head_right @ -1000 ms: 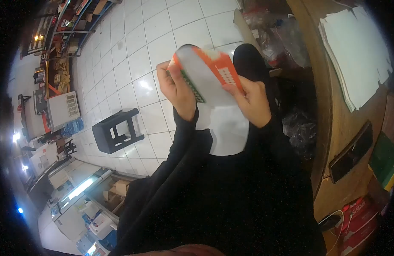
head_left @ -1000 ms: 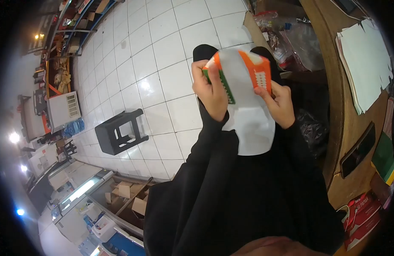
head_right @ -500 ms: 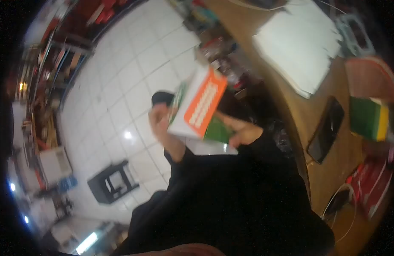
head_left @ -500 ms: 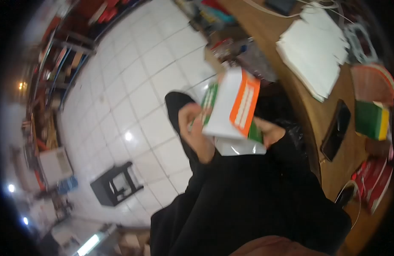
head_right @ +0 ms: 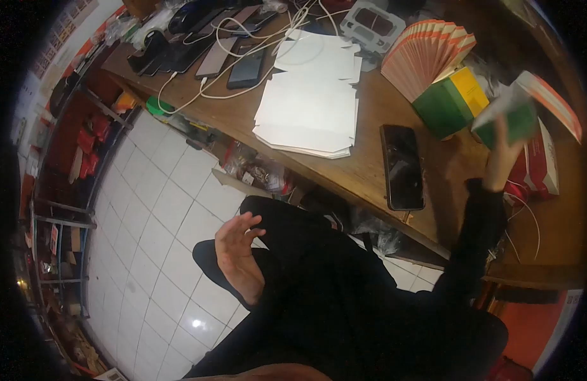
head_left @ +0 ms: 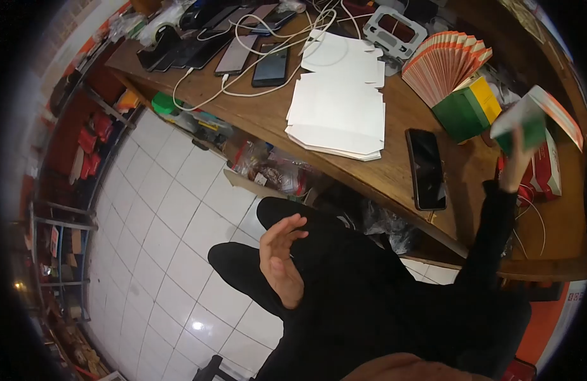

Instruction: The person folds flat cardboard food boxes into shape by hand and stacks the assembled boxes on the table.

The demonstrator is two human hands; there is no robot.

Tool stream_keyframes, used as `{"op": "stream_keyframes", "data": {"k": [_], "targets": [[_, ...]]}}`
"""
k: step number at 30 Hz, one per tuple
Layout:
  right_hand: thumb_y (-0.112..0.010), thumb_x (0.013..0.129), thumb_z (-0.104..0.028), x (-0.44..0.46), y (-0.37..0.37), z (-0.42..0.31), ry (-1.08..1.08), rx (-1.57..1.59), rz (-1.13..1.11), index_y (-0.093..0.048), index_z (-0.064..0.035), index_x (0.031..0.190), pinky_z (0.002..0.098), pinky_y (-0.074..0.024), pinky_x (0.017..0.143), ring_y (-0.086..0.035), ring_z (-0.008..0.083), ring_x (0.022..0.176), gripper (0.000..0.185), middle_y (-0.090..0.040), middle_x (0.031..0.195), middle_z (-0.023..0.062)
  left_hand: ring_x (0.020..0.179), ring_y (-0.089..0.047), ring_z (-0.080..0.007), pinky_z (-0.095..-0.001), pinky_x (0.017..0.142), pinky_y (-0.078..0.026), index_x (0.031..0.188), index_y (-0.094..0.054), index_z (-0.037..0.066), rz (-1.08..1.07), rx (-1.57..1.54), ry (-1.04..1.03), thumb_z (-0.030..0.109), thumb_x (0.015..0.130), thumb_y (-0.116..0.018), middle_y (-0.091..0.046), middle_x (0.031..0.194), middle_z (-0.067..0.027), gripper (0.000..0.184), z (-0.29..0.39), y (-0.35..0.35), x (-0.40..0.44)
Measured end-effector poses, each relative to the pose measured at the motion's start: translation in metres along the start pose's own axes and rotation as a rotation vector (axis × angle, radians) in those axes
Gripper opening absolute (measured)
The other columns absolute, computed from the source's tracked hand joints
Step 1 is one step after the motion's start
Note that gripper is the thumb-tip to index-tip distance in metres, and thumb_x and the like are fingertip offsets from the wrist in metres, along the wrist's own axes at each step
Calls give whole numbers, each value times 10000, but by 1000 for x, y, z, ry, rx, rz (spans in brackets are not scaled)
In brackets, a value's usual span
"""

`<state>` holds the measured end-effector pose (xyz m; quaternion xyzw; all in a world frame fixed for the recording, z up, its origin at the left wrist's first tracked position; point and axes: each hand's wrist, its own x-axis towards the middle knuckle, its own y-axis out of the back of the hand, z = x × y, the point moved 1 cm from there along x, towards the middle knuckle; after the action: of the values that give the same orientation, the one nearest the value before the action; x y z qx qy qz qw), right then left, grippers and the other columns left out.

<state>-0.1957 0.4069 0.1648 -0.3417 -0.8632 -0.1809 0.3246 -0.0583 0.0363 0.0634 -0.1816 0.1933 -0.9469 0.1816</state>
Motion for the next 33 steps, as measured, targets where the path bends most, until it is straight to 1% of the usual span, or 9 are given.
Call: {"op": "stream_keyframes", "data": {"k": [2,5,8,11,18,20,24,30,33], "targets": [[-720,621,-386,35,8,4,458,-984,-302,-284,-120,1299,392,-349,893,-428,336,1039,848,-429,1111,220,934,-545,-285,-349,740,-439,1056,-462,-48,-17,43,45,486,851,-385,-528,1034,-194,578,-4,5,0],[-755,535,-400,87,2,43,432,-1055,-770,-277,-180,1302,408,-371,856,-439,370,997,929,-433,1068,245,901,-555,-271,-334,717,-450,988,-489,-67,-11,14,45,401,873,-383,-537,977,-189,493,-6,3,2],[-764,500,-388,99,-44,14,76,-1159,-980,-278,-215,1300,441,-359,873,-420,398,1036,952,-414,1089,250,884,-560,-267,-331,714,-453,963,-494,-71,-16,18,67,332,881,-380,-544,950,-187,427,-7,3,1],[-772,481,-385,95,-68,59,39,-1303,-1040,-253,-275,1300,465,-340,897,-411,447,1062,976,-373,1164,256,871,-564,-264,-328,712,-456,947,-497,-68,1,25,73,274,885,-375,-549,932,-183,369,-8,5,0],[-721,595,-364,27,-70,44,451,-1309,-447,-276,-189,1308,455,-308,932,-343,416,1146,859,-266,1292,259,857,-568,-243,-319,725,-448,930,-498,-56,55,32,138,193,889,-379,-557,915,-169,279,-7,19,0],[-677,667,-329,-7,-90,16,725,-742,-523,-337,-125,1283,441,-274,963,-308,398,1188,733,-249,1336,221,850,-568,-232,-316,730,-443,927,-502,-54,91,47,125,178,890,-377,-562,902,-162,266,-3,22,2],[-658,698,-298,-70,-157,-25,621,-201,-1224,-359,-50,1260,378,-264,982,-277,342,1231,683,-293,1328,190,846,-567,-223,-313,729,-442,916,-512,-53,156,67,130,182,891,-379,-567,883,-153,272,2,30,-4],[-657,665,-460,-85,-216,-21,647,-413,-1604,-358,-46,1263,350,-329,935,-405,367,1139,786,-359,1253,274,833,-569,-216,-297,718,-442,906,-512,-41,260,62,110,166,893,-378,-566,882,-155,247,11,48,-25],[-643,711,-300,-66,-227,-21,514,-197,-1802,-476,-12,1157,297,-426,744,-569,267,790,556,-571,984,228,828,-571,-205,-291,719,-440,905,-508,-34,295,54,120,153,898,-371,-569,876,-145,232,10,58,-31]]}}
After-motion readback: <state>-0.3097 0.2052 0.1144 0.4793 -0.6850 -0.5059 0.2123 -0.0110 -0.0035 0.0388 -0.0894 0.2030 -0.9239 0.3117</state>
